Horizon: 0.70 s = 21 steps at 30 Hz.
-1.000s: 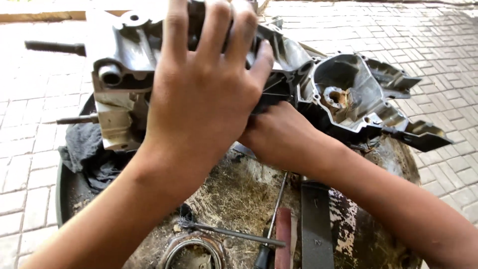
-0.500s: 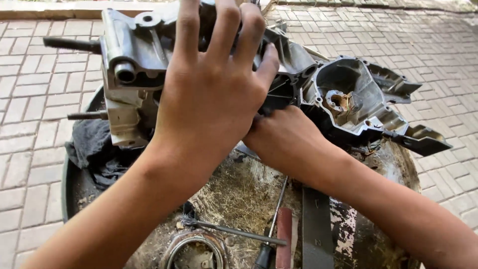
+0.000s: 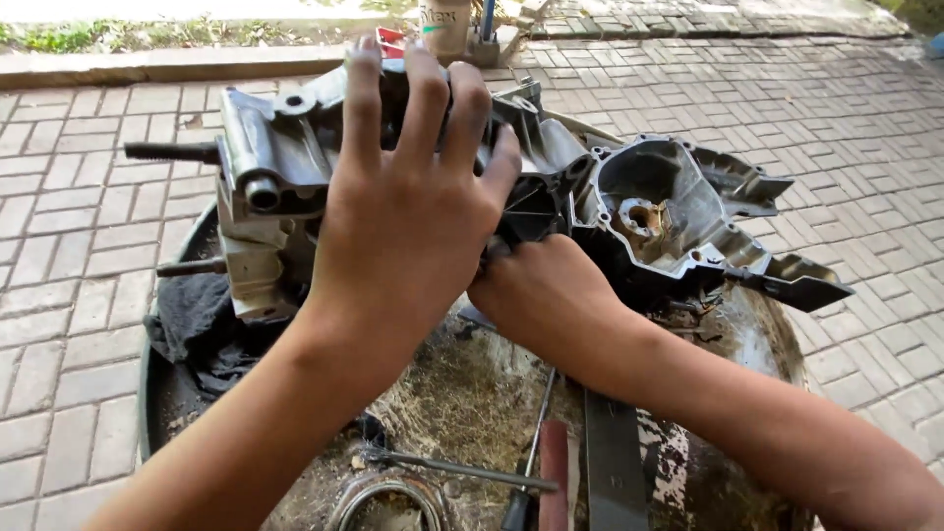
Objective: Cleaning and scraping residue from an engine crankcase using a small hand tool on a barrel workbench.
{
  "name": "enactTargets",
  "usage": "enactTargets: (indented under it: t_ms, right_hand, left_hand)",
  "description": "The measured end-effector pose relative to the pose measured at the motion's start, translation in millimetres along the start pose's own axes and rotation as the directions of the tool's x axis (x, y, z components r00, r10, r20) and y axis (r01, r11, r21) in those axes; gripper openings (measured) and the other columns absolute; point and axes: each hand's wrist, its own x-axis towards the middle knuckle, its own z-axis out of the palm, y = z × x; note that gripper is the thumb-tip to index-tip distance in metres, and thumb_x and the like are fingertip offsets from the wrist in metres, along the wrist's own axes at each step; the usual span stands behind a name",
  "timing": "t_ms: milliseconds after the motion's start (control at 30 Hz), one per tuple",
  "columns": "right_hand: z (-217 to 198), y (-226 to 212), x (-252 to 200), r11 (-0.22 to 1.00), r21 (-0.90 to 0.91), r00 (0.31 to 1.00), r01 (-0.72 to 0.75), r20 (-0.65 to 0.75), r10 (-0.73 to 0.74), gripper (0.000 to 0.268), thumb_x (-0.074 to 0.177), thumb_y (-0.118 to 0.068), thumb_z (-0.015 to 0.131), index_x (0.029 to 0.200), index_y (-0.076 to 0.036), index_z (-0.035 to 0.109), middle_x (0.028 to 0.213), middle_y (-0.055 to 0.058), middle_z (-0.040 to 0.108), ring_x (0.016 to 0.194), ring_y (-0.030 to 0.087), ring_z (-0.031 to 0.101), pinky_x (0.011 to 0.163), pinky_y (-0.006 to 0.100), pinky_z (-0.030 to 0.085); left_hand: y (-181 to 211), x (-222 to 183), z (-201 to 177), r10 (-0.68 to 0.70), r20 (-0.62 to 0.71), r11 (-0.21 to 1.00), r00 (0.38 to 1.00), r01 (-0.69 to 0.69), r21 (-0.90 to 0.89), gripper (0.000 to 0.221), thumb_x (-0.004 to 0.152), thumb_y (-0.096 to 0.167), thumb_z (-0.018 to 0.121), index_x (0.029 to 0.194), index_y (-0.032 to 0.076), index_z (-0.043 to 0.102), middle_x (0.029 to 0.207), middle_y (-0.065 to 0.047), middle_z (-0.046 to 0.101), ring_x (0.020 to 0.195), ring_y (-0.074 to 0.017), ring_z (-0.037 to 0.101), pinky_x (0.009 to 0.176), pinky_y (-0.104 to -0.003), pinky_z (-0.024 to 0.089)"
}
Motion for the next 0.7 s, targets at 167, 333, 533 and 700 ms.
enactTargets:
  t_ms: [167,333,533,700]
  right_hand:
    - [-24,0,-5,0.997,0.064,0.985,0.034,0.169,-0.044,0.014,0.091,-0.006,0.061,0.086,-0.014,0.072,0.068,0.004,0.070,0.046,0.026,0.068,0.039,0.042,0.054]
    - [-20,4,-7,0.994,0.104,0.998,0.020,0.057,-0.026,0.018,0.089,-0.005,0.062,0.102,-0.010,0.074,0.083,0.011,0.074,0.052,0.032,0.069,0.041,0.045,0.056]
    - [-14,12,-3,0.978,0.207,0.987,-0.020,0.160,-0.014,0.025,0.077,-0.004,0.061,0.088,-0.019,0.076,0.064,0.008,0.070,0.052,0.042,0.066,0.042,0.053,0.050]
    - [-11,16,0,0.941,0.338,0.990,-0.036,0.141,-0.012,0.024,0.093,-0.006,0.059,0.093,-0.016,0.081,0.074,0.006,0.077,0.052,0.027,0.070,0.046,0.041,0.055]
  left_hand:
    - [0,1,-3,-0.022,0.046,1.000,0.999,0.022,0.008,0.021,0.105,0.022,0.075,0.126,0.022,0.080,0.139,-0.020,0.063,0.134,-0.0404,0.054,0.120,-0.059,0.035]
    - [1,2,-9,-0.021,0.037,1.000,0.999,0.020,0.006,0.024,0.104,0.022,0.073,0.127,0.022,0.079,0.138,-0.021,0.062,0.132,-0.0407,0.052,0.117,-0.059,0.038]
    - [3,1,-8,-0.004,0.059,1.000,0.998,0.006,-0.019,0.025,0.104,0.022,0.074,0.129,0.020,0.078,0.139,-0.021,0.061,0.134,-0.0416,0.052,0.121,-0.061,0.033]
    - [3,3,-9,-0.009,0.046,0.999,0.999,0.011,-0.046,0.023,0.103,0.021,0.072,0.124,0.023,0.080,0.138,-0.021,0.065,0.134,-0.0430,0.053,0.120,-0.061,0.034]
